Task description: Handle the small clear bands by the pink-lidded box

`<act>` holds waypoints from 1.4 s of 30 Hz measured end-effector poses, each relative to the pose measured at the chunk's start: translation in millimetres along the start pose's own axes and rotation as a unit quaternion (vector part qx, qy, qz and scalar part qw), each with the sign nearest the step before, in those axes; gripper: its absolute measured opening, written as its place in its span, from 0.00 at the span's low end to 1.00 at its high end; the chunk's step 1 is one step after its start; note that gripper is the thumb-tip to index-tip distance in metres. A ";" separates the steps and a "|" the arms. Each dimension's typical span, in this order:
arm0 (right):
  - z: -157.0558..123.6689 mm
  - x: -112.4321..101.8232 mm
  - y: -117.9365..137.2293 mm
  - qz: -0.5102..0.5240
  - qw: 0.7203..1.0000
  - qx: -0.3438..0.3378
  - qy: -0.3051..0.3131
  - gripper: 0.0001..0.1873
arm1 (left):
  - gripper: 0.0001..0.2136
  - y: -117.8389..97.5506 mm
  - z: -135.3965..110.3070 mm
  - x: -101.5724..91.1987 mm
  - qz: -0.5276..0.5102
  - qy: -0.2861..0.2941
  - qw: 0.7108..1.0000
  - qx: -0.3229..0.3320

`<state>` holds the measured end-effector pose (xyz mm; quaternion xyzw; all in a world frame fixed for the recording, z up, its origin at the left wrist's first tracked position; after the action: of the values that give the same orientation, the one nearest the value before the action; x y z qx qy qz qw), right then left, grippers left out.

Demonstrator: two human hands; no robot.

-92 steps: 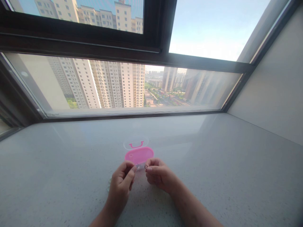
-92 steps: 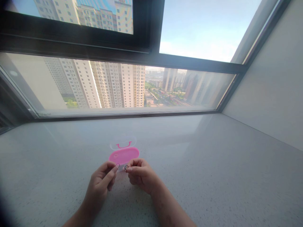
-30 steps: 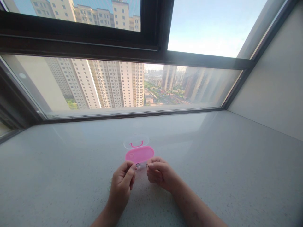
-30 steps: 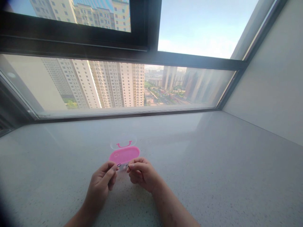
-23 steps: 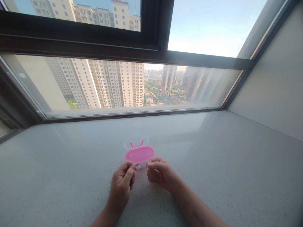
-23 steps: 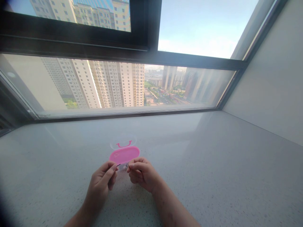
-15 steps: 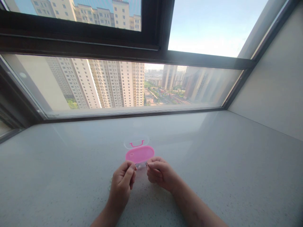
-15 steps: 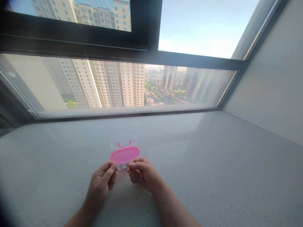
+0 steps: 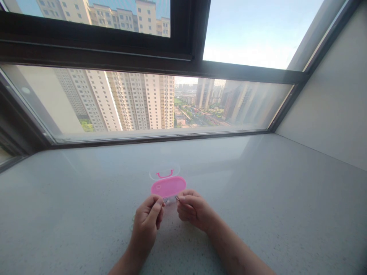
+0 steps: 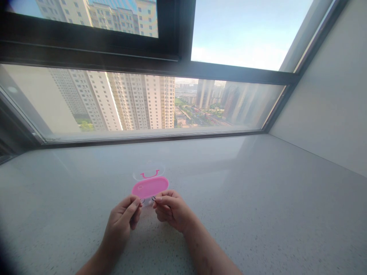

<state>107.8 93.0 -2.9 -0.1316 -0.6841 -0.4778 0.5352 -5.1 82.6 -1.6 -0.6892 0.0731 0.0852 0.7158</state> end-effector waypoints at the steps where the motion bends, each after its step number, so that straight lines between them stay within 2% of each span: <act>1: -0.1 -0.3 -0.2 -0.001 1.000 0.000 -0.002 0.14 | 0.14 -0.1 0.1 0.0 -0.001 0.000 1.000 0.000; 23: 0.2 -7.3 -0.6 -0.005 1.000 -0.015 -0.016 0.05 | 0.14 -4.1 -0.2 0.3 0.010 0.000 1.000 0.000; 42: -0.1 -2.5 -0.3 -0.011 1.000 -0.011 -0.009 0.05 | 0.12 -7.6 -2.4 0.4 0.021 0.003 1.000 -0.001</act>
<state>108.6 93.5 -5.2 -0.1345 -0.6846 -0.4900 0.5227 -3.0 80.0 5.6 -0.6885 0.0893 0.0982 0.7130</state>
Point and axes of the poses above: each hand's wrist, its own z-axis towards the middle knuckle, its own x-axis out of the palm, y = z × x, the point moved 8 cm from there along z, towards the middle knuckle, and after that the axes turned 15 degrees about z, right-handed, at the moved point
